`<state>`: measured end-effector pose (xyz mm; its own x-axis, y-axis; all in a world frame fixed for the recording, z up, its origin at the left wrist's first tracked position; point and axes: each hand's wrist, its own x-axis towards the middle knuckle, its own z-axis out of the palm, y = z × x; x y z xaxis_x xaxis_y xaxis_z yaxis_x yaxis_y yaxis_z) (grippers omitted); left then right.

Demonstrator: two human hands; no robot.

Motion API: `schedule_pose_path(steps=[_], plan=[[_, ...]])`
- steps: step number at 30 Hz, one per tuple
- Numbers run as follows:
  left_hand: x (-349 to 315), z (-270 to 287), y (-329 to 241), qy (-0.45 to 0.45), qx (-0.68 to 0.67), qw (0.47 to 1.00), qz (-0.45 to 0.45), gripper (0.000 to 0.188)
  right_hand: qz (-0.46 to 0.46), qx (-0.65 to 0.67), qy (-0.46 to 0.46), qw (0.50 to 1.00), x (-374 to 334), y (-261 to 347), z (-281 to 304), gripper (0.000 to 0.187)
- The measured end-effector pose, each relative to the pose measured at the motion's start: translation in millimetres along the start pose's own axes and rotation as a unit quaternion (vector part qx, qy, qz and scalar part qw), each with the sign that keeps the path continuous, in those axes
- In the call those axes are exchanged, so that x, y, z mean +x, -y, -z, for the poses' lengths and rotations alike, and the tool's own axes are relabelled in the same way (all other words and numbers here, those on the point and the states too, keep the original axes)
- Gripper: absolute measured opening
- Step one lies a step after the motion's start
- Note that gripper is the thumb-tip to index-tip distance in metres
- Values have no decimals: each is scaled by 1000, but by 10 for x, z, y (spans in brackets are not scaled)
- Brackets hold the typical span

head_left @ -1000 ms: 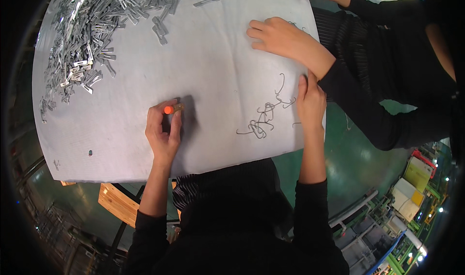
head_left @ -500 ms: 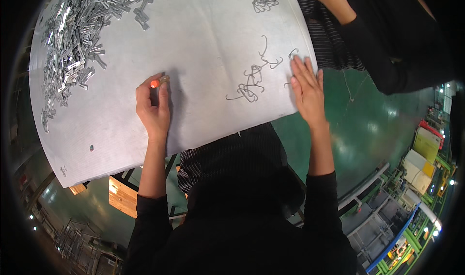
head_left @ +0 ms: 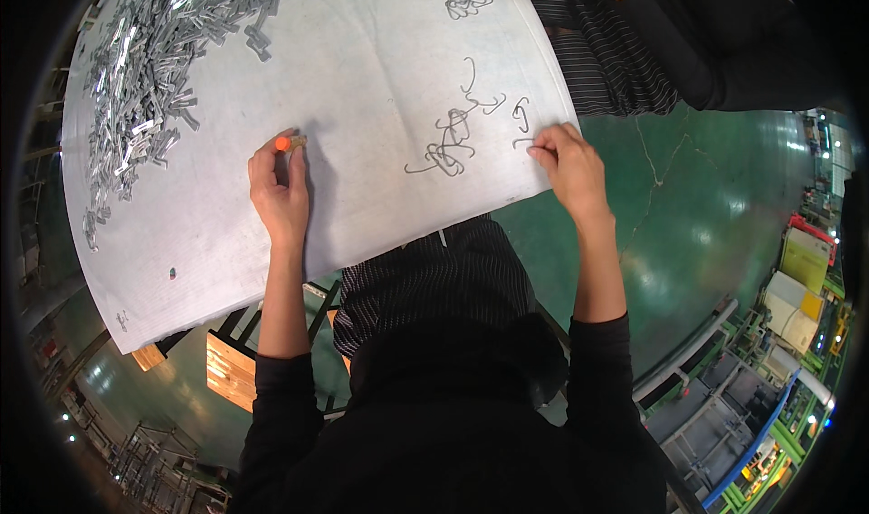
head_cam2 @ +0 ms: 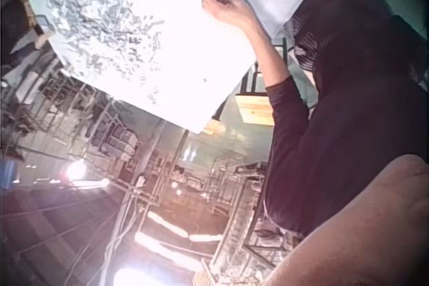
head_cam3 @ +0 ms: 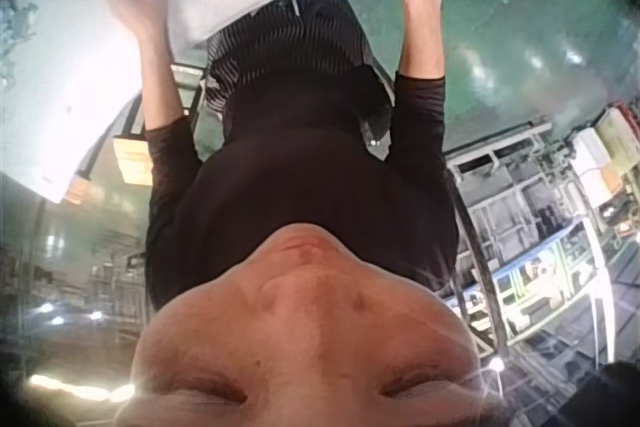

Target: The person sits at a table and uses both hands to pick up small metal pieces and wire, arranging them into shapes on a white sheet. They occasionally stand to move around the workshop and return to the table to continue assembling the pieces.

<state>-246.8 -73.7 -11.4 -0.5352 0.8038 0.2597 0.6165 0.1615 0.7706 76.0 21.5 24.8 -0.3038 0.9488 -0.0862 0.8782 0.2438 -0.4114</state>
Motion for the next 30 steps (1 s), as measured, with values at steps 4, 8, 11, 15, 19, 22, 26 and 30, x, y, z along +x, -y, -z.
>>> schedule_pose_path(steps=[4, 8, 11, 15, 19, 22, 26, 30], plan=[[37, -17, 26, -3, 12, 999, -30, 19, -1, -58, 22, 998, 4, 1, -47, 13], [41, 6, -26, 9, 10, 1000, 20, 19, 4, -35, -3, 999, 78, 56, 42, 13], [62, -11, -27, -1, 18, 1000, -7, 19, 9, -53, 6, 999, 50, 22, 13, 14], [55, -9, -33, 0, 9, 1000, 7, 18, 4, -94, 44, 995, 53, 56, -1, 13], [30, -23, 43, -14, -7, 1000, 1, 17, 6, 12, -48, 999, 332, 128, -33, 13], [68, -31, 3, -17, -13, 1000, 15, 17, -6, 79, -83, 993, 825, 215, -72, 15], [67, -23, -22, -24, -4, 999, 35, 17, -47, 123, -72, 989, 1274, 333, -202, 18], [48, -7, 24, -23, 14, 999, 35, 19, -100, 5, 20, 995, 1162, 593, -222, 20]])
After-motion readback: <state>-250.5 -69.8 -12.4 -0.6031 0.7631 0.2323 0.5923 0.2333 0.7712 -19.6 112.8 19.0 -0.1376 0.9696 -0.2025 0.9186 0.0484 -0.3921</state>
